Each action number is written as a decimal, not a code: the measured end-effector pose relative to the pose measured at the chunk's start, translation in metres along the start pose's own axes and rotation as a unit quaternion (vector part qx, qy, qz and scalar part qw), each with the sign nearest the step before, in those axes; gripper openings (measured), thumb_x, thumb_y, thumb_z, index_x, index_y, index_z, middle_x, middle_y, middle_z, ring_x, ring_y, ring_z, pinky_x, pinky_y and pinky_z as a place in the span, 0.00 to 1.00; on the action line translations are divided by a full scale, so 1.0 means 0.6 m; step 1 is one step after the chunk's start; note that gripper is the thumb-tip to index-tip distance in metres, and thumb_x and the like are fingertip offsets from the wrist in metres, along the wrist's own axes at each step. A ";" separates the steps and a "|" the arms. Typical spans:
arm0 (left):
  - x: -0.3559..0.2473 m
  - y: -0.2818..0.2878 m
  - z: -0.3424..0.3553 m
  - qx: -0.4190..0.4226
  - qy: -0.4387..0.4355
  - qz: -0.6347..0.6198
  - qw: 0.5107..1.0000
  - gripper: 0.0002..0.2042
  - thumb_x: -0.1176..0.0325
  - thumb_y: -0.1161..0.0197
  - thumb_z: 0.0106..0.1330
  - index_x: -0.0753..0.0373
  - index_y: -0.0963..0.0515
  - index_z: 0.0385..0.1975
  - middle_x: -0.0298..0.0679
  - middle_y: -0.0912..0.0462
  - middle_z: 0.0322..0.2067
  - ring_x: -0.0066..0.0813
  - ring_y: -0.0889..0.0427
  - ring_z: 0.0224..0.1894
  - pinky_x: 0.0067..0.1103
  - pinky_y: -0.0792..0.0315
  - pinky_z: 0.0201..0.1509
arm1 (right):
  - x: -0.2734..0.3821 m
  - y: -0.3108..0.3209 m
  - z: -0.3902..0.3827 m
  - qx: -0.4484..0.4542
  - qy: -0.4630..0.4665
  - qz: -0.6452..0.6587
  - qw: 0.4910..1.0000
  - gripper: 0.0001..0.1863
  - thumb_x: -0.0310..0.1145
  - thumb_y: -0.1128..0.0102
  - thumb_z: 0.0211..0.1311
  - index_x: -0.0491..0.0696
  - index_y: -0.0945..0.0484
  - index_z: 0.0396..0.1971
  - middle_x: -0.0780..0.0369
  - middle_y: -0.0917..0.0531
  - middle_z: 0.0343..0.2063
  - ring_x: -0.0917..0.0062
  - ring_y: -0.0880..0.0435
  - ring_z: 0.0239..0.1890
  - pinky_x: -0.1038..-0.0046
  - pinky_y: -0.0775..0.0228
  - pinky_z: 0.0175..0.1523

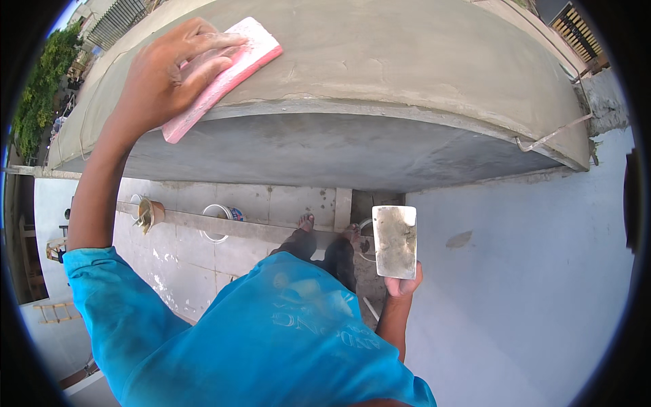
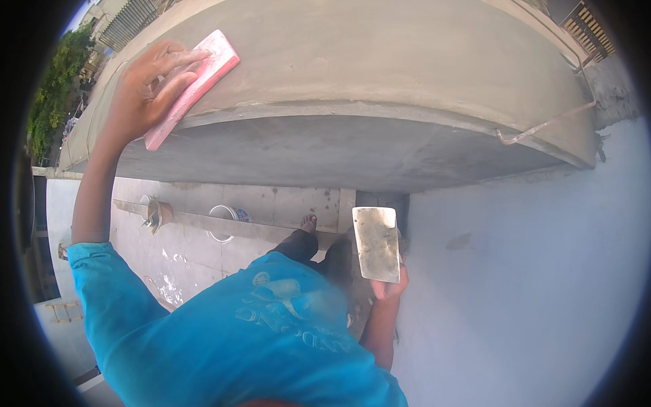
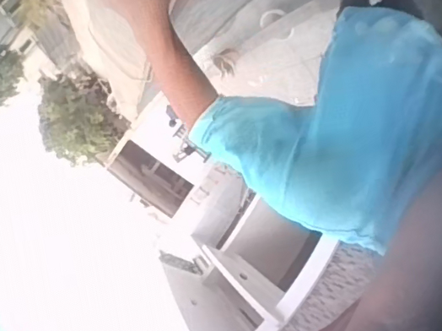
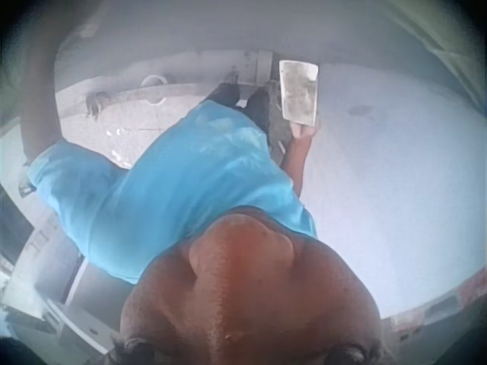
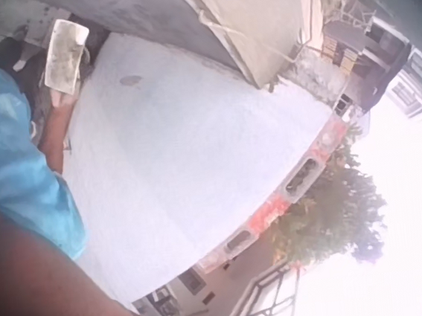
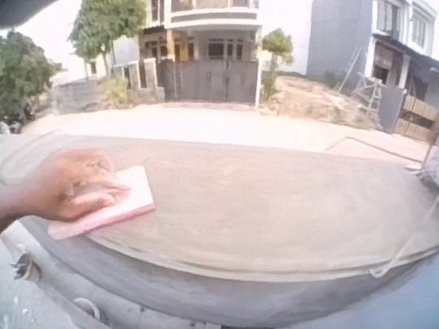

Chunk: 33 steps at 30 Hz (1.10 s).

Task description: The person smooths a curved concrete surface using a pink sponge in one hand and a metal trowel in the other. They repeatedly rub the sponge along the edge and face of the structure while standing on scaffolding.

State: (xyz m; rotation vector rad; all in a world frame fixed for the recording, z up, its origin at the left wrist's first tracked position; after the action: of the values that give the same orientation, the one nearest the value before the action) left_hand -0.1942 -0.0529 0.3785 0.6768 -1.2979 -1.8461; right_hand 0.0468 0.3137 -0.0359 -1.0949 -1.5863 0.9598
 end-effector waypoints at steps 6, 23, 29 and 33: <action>0.110 -0.066 0.167 0.025 0.161 0.118 0.979 0.16 0.62 0.40 0.72 0.51 0.15 0.56 0.40 0.14 0.41 0.37 0.17 0.34 0.28 0.24 0.43 | 0.004 0.012 0.006 -0.019 0.027 0.006 0.999 0.33 0.41 0.55 0.69 0.39 0.34 0.70 0.50 0.26 0.67 0.55 0.26 0.68 0.52 0.34 0.72; -0.117 -0.141 0.352 -0.042 -0.067 0.007 0.997 0.13 0.60 0.37 0.67 0.55 0.12 0.47 0.52 0.13 0.39 0.53 0.15 0.43 0.40 0.22 0.46 | 0.003 0.056 -0.009 0.003 0.051 0.035 0.998 0.30 0.40 0.53 0.73 0.35 0.34 0.68 0.48 0.25 0.65 0.56 0.24 0.67 0.54 0.32 0.72; -0.086 -0.104 0.210 -0.021 -0.110 -0.014 0.994 0.15 0.58 0.38 0.72 0.47 0.14 0.54 0.40 0.11 0.42 0.40 0.13 0.42 0.31 0.21 0.47 | -0.014 0.057 -0.015 -0.050 0.056 0.030 0.997 0.29 0.39 0.50 0.70 0.34 0.31 0.64 0.47 0.21 0.60 0.57 0.19 0.62 0.55 0.28 0.68; -0.052 -0.149 0.345 -0.013 0.025 0.023 0.999 0.14 0.61 0.37 0.70 0.54 0.13 0.51 0.48 0.13 0.41 0.47 0.15 0.44 0.35 0.23 0.48 | -0.012 0.042 -0.016 -0.040 0.103 0.032 0.993 0.28 0.38 0.49 0.69 0.33 0.30 0.63 0.47 0.21 0.59 0.57 0.19 0.61 0.55 0.27 0.67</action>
State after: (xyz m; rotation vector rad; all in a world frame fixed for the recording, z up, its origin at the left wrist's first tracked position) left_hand -0.3617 0.1002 0.3649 0.6694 -1.2447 -1.7959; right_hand 0.0624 0.3152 -0.0589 -1.2654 -1.4372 0.8027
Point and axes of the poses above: each hand's wrist, its own z-axis towards the middle knuckle, its own y-axis out of the back of the hand, x = y × z, the point moved 8 cm from there along z, towards the middle knuckle
